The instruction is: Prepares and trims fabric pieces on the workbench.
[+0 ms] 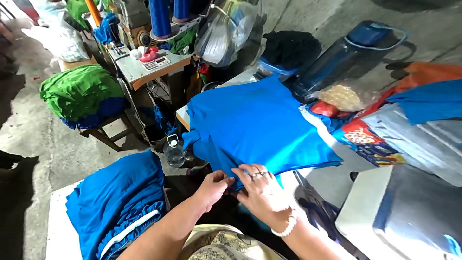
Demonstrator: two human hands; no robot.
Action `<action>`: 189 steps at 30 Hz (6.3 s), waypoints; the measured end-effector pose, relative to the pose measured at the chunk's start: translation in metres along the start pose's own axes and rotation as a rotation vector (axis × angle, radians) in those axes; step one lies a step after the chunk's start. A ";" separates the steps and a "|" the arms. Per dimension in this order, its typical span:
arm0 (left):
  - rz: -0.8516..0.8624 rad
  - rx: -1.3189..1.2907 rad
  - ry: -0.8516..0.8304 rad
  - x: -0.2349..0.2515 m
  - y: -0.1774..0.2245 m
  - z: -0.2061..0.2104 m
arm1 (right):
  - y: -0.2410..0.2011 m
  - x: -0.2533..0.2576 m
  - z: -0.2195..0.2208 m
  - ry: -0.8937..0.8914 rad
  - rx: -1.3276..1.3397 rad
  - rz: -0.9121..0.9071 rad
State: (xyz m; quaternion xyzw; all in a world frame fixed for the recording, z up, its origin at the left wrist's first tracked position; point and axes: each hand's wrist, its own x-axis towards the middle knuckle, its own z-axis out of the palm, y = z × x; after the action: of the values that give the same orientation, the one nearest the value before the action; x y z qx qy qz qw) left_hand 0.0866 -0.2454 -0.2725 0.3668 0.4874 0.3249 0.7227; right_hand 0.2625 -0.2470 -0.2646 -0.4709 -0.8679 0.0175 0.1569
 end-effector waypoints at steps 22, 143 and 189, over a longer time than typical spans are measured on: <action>-0.156 -0.254 0.138 0.000 -0.018 -0.020 | 0.001 -0.003 0.028 0.109 0.283 0.029; -0.082 0.164 0.182 0.011 -0.021 0.002 | 0.026 -0.171 -0.034 0.055 -0.219 0.666; -0.207 -0.166 0.109 0.007 0.010 -0.019 | 0.058 -0.172 -0.064 -0.543 0.164 1.038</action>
State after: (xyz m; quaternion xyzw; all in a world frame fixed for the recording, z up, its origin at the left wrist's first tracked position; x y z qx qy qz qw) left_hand 0.0695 -0.2297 -0.2723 0.2352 0.5326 0.3076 0.7526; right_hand 0.4150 -0.3640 -0.2582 -0.7990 -0.5289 0.2789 -0.0638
